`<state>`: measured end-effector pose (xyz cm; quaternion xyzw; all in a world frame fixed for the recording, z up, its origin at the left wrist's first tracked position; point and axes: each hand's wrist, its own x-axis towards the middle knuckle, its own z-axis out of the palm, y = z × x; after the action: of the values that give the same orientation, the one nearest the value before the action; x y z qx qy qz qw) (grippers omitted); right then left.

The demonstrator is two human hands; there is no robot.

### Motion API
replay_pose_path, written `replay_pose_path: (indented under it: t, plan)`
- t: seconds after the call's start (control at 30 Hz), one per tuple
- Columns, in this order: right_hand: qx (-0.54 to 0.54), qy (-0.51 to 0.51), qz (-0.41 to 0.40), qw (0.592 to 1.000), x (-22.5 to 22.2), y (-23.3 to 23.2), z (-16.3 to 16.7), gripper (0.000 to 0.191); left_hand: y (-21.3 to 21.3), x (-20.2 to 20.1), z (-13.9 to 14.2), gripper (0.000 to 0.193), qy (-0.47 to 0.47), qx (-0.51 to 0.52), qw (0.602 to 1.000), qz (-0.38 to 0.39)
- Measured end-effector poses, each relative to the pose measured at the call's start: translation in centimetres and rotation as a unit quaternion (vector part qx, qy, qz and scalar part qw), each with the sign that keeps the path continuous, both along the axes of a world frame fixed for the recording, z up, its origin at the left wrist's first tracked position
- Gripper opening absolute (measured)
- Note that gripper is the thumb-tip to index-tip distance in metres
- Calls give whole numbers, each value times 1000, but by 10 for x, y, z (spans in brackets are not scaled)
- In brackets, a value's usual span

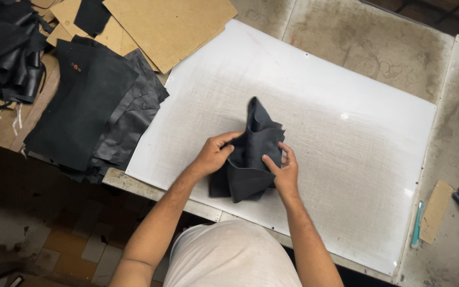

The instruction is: The person lays out large black leather hides on a table, places cardboard templates on them, and uses a utility knife to cut the leather into rectangular pieces. The person then stacks the cut pieces and organizes the remaining hides.

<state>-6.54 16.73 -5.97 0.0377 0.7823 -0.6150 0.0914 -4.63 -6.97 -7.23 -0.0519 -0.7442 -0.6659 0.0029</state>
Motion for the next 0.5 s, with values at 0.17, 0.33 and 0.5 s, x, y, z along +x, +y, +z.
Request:
replay_pose_path:
  t: [0.17,0.33,0.5]
  plan:
    - [76,-132,61,986,-5,7,-7,21,-35,40,40,50,22,32,998,46]
    - [68,-123,200,970,-20,42,0,15,-85,86,74,60,-210,-62,956,196]
    - [108,-69,344,930,-113,137,48,27,-127,138,70,62,7,20,995,95]
